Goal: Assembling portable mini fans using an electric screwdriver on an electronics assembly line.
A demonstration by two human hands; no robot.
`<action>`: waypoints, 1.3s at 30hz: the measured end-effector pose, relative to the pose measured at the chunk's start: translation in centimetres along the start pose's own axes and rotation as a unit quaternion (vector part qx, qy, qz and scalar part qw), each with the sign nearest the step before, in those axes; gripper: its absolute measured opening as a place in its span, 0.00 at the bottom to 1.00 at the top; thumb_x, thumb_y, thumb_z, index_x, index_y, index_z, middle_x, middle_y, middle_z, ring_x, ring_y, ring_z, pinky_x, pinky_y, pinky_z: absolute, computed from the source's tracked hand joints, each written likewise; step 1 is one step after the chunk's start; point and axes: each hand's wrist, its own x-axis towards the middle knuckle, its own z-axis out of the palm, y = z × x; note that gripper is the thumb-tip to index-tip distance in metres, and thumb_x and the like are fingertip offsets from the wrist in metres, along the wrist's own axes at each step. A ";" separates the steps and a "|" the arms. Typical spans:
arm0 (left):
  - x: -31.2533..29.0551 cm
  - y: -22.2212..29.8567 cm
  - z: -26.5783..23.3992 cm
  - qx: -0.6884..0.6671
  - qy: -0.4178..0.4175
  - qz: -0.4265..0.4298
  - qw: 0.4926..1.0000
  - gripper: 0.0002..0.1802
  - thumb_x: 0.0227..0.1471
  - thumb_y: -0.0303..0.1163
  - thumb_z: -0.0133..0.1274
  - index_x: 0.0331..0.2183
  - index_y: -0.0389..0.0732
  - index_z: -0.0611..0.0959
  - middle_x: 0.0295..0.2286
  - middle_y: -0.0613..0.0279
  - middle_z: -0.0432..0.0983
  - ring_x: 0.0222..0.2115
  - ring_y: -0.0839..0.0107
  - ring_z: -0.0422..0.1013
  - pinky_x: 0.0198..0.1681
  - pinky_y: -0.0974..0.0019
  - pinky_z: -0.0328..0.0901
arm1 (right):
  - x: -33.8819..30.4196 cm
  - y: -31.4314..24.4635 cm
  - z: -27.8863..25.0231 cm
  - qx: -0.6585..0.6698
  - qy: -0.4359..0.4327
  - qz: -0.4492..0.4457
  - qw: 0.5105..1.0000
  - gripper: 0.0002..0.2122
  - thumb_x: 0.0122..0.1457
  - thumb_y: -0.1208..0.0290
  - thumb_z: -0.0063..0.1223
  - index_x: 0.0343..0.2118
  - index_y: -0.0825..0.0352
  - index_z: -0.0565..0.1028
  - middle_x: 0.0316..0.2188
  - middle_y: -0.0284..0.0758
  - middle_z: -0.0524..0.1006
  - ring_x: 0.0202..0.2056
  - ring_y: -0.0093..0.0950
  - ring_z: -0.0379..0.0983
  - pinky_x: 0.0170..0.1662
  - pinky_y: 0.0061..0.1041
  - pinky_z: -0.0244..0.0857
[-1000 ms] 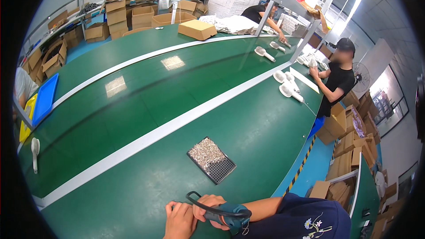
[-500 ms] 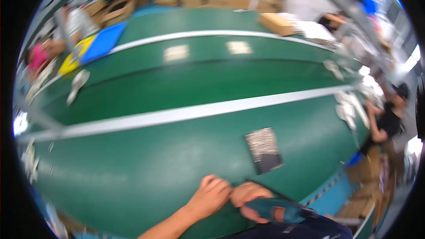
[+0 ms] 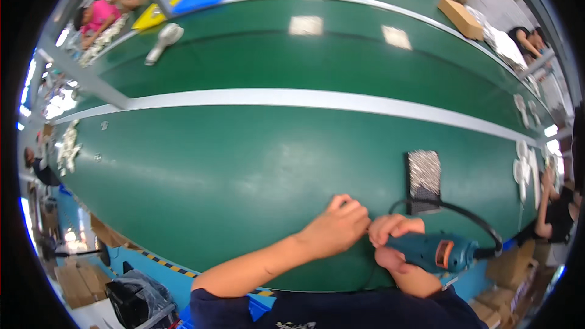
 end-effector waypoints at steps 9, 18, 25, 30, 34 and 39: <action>0.6 -0.8 -2.1 -0.065 0.029 0.014 0.997 0.06 0.45 0.30 0.60 0.28 0.43 0.79 0.26 0.66 0.66 0.32 0.69 0.66 0.48 0.56 0.57 | 1.9 -1.4 0.9 0.057 0.032 -0.010 0.998 0.33 0.50 0.36 0.57 0.39 0.68 0.64 0.24 0.37 0.69 0.20 0.27 0.65 0.22 0.26 0.61; 0.4 -0.3 -2.4 -0.068 -0.036 -0.028 0.997 0.09 0.47 0.33 0.60 0.33 0.42 0.80 0.27 0.64 0.68 0.36 0.67 0.67 0.50 0.56 0.58 | 1.3 -1.8 -0.3 0.014 -0.058 0.025 0.998 0.35 0.48 0.42 0.64 0.43 0.73 0.68 0.23 0.39 0.70 0.22 0.30 0.68 0.23 0.29 0.63; 0.4 -4.9 -11.5 0.015 0.136 -0.125 0.983 0.14 0.45 0.25 0.60 0.38 0.38 0.80 0.35 0.56 0.74 0.39 0.58 0.70 0.45 0.59 0.64 | 2.9 -2.7 0.7 0.057 0.068 -0.001 0.996 0.33 0.53 0.32 0.47 0.38 0.64 0.63 0.22 0.35 0.68 0.18 0.27 0.64 0.18 0.24 0.60; -1.6 -12.3 -17.4 0.140 0.274 -0.251 0.918 0.23 0.49 0.24 0.57 0.49 0.38 0.76 0.39 0.54 0.75 0.42 0.60 0.71 0.48 0.62 0.63 | 3.0 -2.9 0.7 0.060 0.131 0.023 0.989 0.32 0.52 0.33 0.51 0.37 0.64 0.62 0.20 0.34 0.66 0.16 0.25 0.62 0.16 0.24 0.58; -9.5 -22.7 -21.8 0.257 0.334 -0.332 0.844 0.37 0.49 0.31 0.59 0.59 0.37 0.63 0.51 0.45 0.65 0.53 0.51 0.62 0.57 0.54 0.57 | 2.2 -2.3 0.5 0.074 0.137 0.052 0.987 0.33 0.52 0.33 0.52 0.37 0.65 0.62 0.20 0.35 0.66 0.16 0.26 0.63 0.17 0.25 0.60; -13.7 -31.2 -28.2 0.373 0.311 -0.451 0.749 0.46 0.49 0.44 0.60 0.63 0.44 0.56 0.60 0.33 0.49 0.60 0.38 0.51 0.59 0.46 0.54 | 1.9 -3.4 -0.3 0.075 0.187 0.088 0.976 0.29 0.53 0.39 0.56 0.34 0.65 0.61 0.16 0.34 0.66 0.13 0.26 0.63 0.14 0.23 0.62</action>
